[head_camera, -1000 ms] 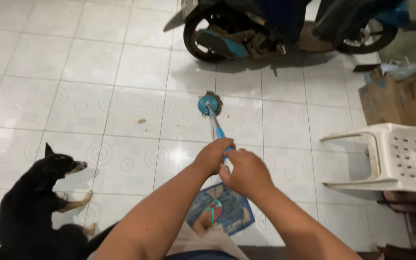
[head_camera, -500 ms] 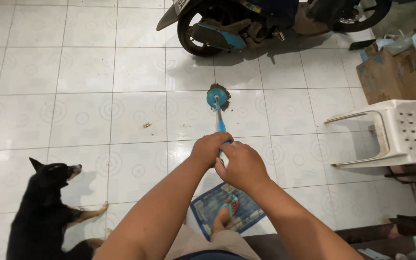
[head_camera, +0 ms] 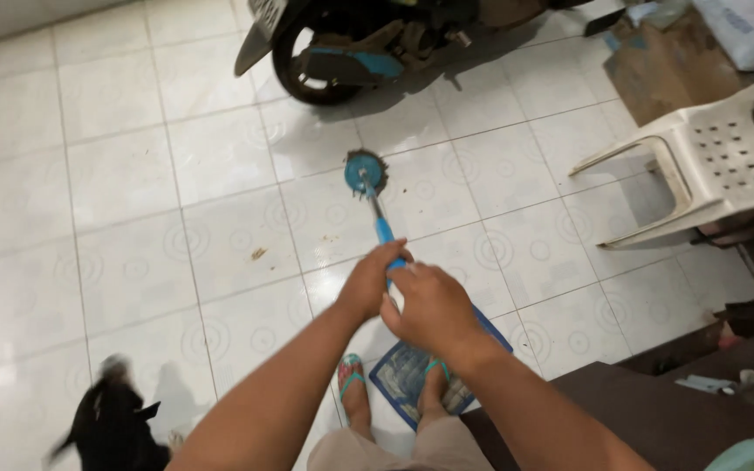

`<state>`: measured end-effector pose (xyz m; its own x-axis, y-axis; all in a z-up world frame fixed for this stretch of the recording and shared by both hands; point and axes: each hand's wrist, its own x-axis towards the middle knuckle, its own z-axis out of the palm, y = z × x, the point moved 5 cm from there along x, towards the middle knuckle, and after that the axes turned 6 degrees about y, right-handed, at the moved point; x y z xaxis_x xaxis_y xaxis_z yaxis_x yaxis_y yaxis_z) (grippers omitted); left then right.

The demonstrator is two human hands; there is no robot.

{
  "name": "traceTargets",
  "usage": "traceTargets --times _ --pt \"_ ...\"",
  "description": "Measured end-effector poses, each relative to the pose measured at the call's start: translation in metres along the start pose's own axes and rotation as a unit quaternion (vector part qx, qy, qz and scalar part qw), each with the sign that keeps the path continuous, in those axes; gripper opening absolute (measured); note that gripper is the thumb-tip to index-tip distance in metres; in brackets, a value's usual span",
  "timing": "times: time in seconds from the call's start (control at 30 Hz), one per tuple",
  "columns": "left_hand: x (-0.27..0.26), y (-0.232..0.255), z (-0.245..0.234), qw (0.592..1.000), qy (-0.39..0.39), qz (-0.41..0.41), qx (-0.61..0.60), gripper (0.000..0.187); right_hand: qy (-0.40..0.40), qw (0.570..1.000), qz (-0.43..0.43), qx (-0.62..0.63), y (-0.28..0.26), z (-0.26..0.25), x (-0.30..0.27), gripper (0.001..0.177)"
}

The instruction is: The recorder assembles a spray mop and uses it to mop a tiled floor near a parked scooter and outdoor area.

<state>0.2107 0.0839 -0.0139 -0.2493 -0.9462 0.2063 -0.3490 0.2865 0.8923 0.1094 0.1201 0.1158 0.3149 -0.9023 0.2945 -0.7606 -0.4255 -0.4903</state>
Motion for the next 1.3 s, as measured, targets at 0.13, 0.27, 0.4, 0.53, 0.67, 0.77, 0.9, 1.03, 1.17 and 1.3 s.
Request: traceTargets --times 0.13,0.27,0.4,0.53,0.67,0.77,0.9,1.03,1.17,1.3 --pt "-0.001 0.057 0.008 0.997 -0.043 -0.028 -0.049 0.035 -0.098 0.986 0.13 -0.034 -0.006 -0.036 -0.019 0.031" --pt "0.006 0.035 0.033 0.992 -0.113 -0.037 -0.032 0.037 -0.072 0.983 0.169 -0.024 0.007 -0.033 -0.025 0.031" --pt "0.019 -0.02 0.055 0.989 -0.13 -0.057 -0.041 0.035 -0.018 0.99 0.135 -0.038 0.034 -0.002 -0.023 0.035" --pt "0.033 0.049 0.024 0.983 -0.156 -0.098 0.014 0.031 0.001 0.988 0.154 -0.023 0.026 -0.026 -0.021 0.036" --pt "0.023 0.084 0.015 0.977 -0.178 -0.052 0.101 0.03 -0.044 0.978 0.204 -0.017 0.004 -0.057 -0.024 0.039" --pt "0.029 0.075 0.015 0.976 -0.179 -0.069 0.107 0.026 -0.048 0.977 0.205 -0.008 0.012 -0.048 -0.02 0.037" --pt "0.045 0.03 0.036 0.974 -0.165 -0.077 0.134 0.023 -0.015 0.987 0.156 -0.037 0.049 -0.015 -0.016 0.039" --pt "0.049 0.034 0.036 0.959 -0.171 -0.027 0.226 0.022 0.009 0.984 0.18 0.001 0.048 -0.011 -0.027 0.04" --pt "0.028 0.066 0.011 0.934 -0.183 0.049 0.303 0.02 -0.019 0.982 0.187 0.028 0.016 -0.034 -0.03 0.04" --pt "0.017 0.06 -0.009 0.957 -0.156 0.031 0.243 0.023 -0.068 0.986 0.154 0.016 0.002 -0.021 -0.024 0.039"
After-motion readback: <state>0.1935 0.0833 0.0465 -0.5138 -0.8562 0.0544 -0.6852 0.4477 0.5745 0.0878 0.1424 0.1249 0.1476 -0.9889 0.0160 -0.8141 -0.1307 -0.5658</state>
